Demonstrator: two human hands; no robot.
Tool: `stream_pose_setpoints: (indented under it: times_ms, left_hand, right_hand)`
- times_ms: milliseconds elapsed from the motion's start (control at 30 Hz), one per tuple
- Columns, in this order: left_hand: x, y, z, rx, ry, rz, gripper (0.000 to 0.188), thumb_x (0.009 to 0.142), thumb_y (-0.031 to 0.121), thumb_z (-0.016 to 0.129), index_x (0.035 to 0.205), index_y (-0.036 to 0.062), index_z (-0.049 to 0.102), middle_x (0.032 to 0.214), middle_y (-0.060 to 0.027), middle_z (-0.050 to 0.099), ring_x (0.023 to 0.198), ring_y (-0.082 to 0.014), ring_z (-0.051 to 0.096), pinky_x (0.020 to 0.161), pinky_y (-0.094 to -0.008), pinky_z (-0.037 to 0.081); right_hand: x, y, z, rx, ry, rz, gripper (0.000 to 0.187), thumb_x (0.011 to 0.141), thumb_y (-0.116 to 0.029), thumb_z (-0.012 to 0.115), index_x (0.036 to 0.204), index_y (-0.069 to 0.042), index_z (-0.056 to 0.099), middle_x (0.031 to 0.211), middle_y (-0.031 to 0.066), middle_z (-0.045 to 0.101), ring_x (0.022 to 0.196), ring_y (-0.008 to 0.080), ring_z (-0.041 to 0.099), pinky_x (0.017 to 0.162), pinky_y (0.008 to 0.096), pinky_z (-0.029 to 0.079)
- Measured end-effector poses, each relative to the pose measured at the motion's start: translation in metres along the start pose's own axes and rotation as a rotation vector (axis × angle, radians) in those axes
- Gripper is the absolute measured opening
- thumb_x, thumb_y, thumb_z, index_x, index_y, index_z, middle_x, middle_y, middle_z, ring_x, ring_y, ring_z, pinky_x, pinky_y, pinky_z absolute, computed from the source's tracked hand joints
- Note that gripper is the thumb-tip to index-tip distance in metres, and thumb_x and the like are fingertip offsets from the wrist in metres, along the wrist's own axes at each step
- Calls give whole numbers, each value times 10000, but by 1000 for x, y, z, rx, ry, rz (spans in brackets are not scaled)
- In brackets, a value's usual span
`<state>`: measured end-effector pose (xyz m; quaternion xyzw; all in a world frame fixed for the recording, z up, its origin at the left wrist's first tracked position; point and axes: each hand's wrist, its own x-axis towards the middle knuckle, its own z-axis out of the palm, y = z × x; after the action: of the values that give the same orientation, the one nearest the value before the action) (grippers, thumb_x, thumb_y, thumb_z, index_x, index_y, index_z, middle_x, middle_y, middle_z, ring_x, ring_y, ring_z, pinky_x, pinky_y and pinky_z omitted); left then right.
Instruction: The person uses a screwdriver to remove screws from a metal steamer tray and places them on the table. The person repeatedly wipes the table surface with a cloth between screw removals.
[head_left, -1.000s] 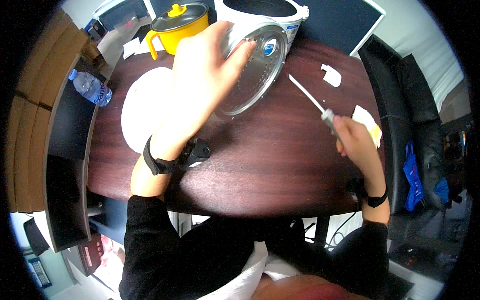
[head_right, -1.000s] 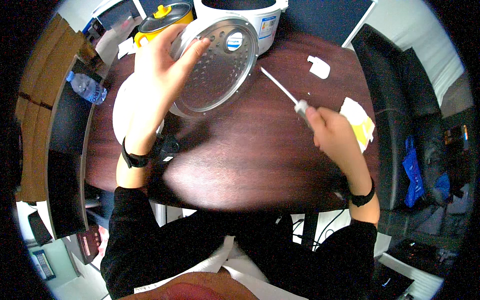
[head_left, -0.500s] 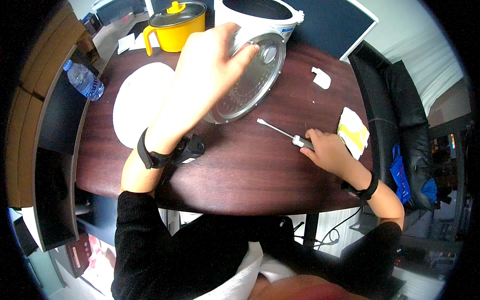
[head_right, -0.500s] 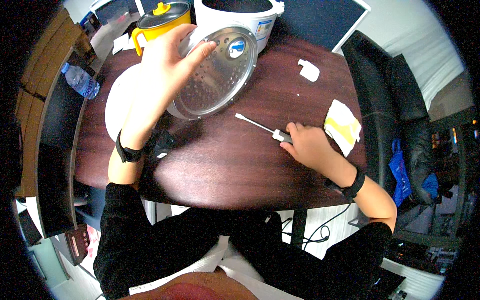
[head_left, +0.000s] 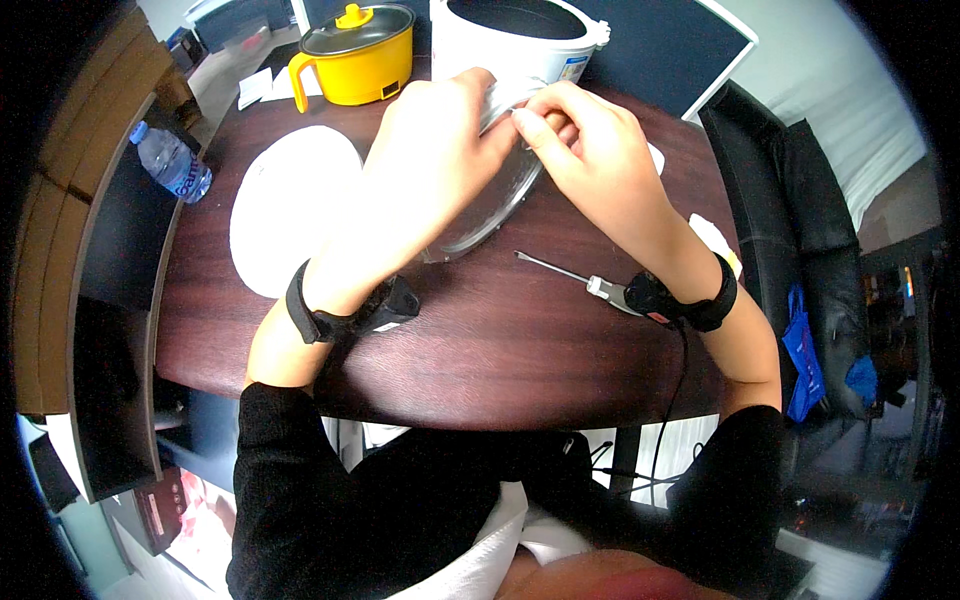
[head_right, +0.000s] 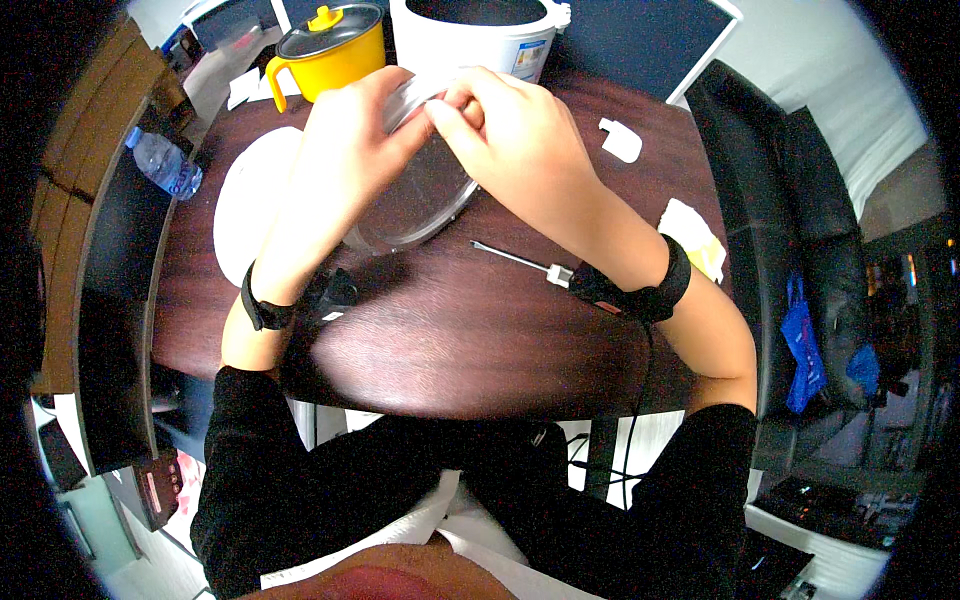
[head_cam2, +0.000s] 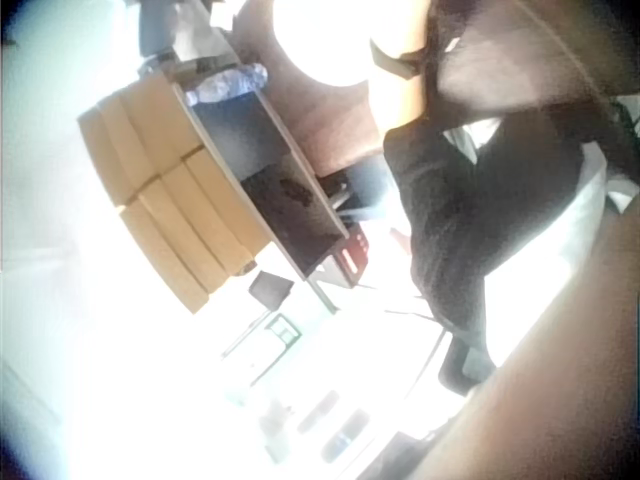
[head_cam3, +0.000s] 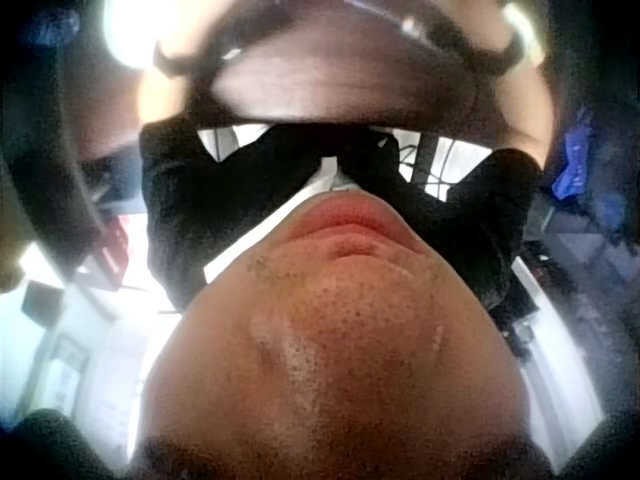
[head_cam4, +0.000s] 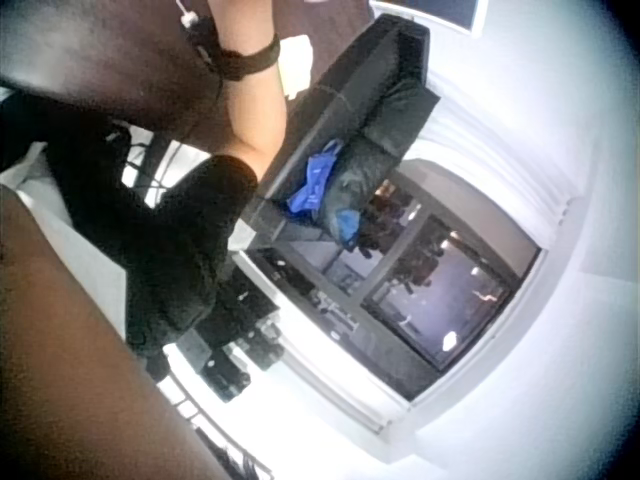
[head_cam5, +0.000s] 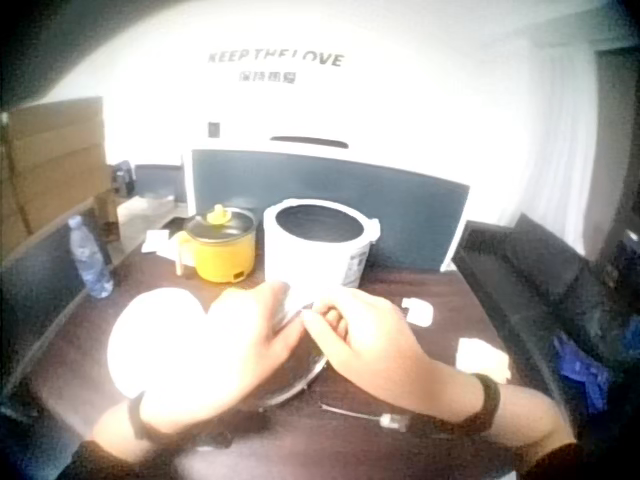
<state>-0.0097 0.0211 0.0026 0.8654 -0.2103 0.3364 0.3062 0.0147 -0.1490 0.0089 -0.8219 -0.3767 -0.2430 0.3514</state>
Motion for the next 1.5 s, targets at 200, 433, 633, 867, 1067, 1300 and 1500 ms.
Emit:
stream_pose_setpoints:
  times_ms: [200,433,633,867,1067,1300,1500]
  left_hand:
    - [-1,-2,4,48,-1,10,217,800,149,649,808,-60,590,677,-251,606,690,-370,647,628,-413,520]
    - [-1,-7,4,67,10,31,215,788,140,651,807,-63,581,678,-246,605,694,-368,646,633,-410,518]
    - [-1,-10,4,85,9,47,214,788,138,650,821,-62,580,706,-248,607,724,-368,641,667,-413,513]
    - [-1,-10,2,58,-7,34,221,786,139,654,833,-66,587,707,-248,607,727,-368,642,667,-415,510]
    - [0,-9,1,45,-4,20,219,784,138,657,817,-67,587,700,-250,607,717,-370,642,660,-413,514]
    - [0,-9,2,58,-1,17,204,785,125,648,802,-66,580,690,-249,604,713,-374,640,656,-414,514]
    - [-2,-5,-1,67,16,14,203,785,124,647,800,-67,579,679,-248,598,703,-377,635,650,-420,511]
  right_hand:
    - [4,-9,1,6,-33,56,118,839,-140,636,797,-34,604,641,115,603,553,248,608,523,324,476]
    - [6,-3,4,-58,-7,-109,108,804,-97,651,814,-24,573,702,123,595,604,244,617,546,319,484]
    - [13,4,2,-272,-25,-334,120,799,-123,650,852,-51,569,767,101,573,623,258,620,555,337,504]
    - [13,3,-1,-435,-42,-415,160,790,-131,658,890,-68,551,784,82,561,621,248,619,554,330,509]
    - [14,5,-1,-305,-16,-316,151,783,-120,664,862,-66,548,745,99,596,598,268,617,530,344,500]
    - [10,-1,4,-176,-26,-185,116,791,-105,658,789,-44,559,649,116,576,563,276,608,511,345,482]
    - [11,-4,7,-100,-11,-142,112,799,-99,650,776,-33,562,628,116,564,541,268,593,508,343,470]
